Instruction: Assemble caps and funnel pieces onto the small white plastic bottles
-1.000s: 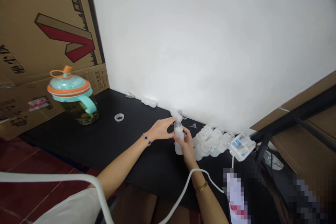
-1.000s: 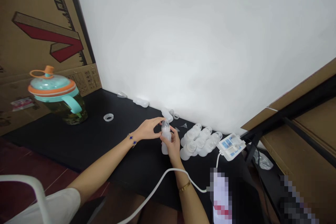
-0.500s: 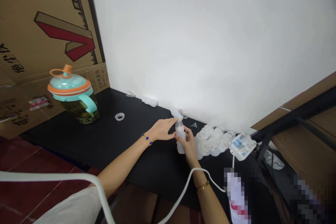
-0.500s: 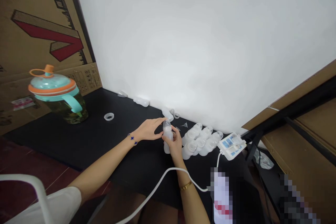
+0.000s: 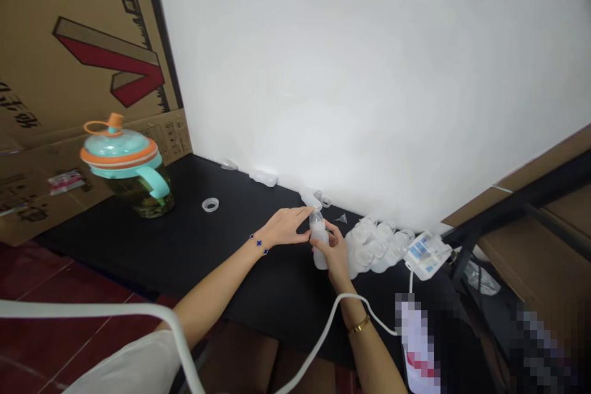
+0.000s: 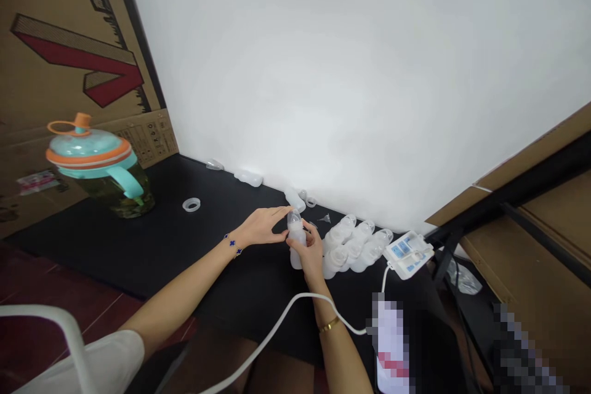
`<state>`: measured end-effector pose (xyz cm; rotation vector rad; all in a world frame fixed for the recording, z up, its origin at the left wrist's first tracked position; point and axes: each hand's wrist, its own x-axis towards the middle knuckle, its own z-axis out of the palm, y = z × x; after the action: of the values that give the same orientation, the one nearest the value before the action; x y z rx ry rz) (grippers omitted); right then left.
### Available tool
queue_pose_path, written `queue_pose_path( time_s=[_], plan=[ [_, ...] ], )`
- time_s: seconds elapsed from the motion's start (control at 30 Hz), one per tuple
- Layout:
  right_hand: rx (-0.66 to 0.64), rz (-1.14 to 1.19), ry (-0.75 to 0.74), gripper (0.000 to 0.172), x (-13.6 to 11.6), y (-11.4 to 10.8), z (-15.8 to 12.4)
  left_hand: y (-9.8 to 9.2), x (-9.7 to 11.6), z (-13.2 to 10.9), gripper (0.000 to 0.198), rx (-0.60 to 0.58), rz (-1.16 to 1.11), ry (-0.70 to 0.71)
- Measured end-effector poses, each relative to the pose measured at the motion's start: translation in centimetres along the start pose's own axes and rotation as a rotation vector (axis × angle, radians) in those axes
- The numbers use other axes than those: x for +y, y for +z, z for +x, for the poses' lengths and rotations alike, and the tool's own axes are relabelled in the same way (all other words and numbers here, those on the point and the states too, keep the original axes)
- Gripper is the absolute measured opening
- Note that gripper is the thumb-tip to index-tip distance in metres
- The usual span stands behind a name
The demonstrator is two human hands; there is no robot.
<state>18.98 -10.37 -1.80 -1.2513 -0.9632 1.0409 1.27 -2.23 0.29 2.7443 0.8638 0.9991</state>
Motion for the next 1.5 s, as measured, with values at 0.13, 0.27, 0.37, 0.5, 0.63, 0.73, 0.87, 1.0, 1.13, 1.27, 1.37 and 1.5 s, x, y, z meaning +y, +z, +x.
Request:
queue_pose_path(
  time_s=[0.13, 0.27, 0.37, 0.5, 0.63, 0.73, 0.87, 1.0, 1.13, 1.27, 1.37, 1.5],
  plan=[
    [0.017, -0.014, -0.010, 0.062, 0.0, 0.0, -0.1, -0.2, 0.2, 0.1, 0.057, -0.010, -0.009, 0.004],
    [0.038, -0.025, -0.021, 0.059, -0.2, 0.0, -0.1, -0.4, 0.4, 0.1, 0.056, -0.025, -0.019, -0.017],
    [0.048, -0.041, -0.035, 0.057, -0.2, 0.0, -0.1, -0.5, 0.5, 0.1, 0.057, -0.035, -0.034, -0.031],
    [0.039, -0.061, -0.065, 0.055, 0.1, -0.2, 0.1, -0.5, 0.5, 0.1, 0.057, -0.043, -0.055, -0.041],
    [0.015, -0.082, -0.096, 0.059, 0.5, -0.2, 0.2, -0.2, 0.3, 0.1, 0.058, -0.035, -0.051, -0.036],
    [0.035, -0.148, -0.157, 0.061, 0.6, 0.1, 0.1, 0.0, 0.0, 0.1, 0.059, -0.033, -0.038, -0.039],
    [0.048, -0.264, -0.236, 0.059, 0.8, 0.2, -0.1, 0.1, -0.3, 0.0, 0.059, -0.018, 0.002, -0.066],
    [0.046, -0.320, -0.231, 0.063, 1.6, 0.0, 0.3, 0.1, -0.5, -0.1, 0.060, 0.016, 0.010, -0.067],
    [0.061, -0.317, -0.199, 0.064, 2.5, -0.2, 0.7, 0.0, -0.5, -0.1, 0.060, 0.046, 0.029, -0.077],
    [0.052, -0.244, -0.178, 0.065, 2.7, 0.0, 0.8, 0.2, -0.4, -0.1, 0.062, 0.049, 0.022, -0.107],
    [0.048, -0.198, -0.167, 0.064, 2.7, 0.1, 0.8, 0.3, -0.4, 0.0, 0.062, 0.039, 0.010, -0.115],
    [0.047, -0.184, -0.138, 0.065, 2.6, 0.2, 0.7, 0.3, -0.4, 0.0, 0.063, 0.027, 0.027, -0.127]
  ],
)
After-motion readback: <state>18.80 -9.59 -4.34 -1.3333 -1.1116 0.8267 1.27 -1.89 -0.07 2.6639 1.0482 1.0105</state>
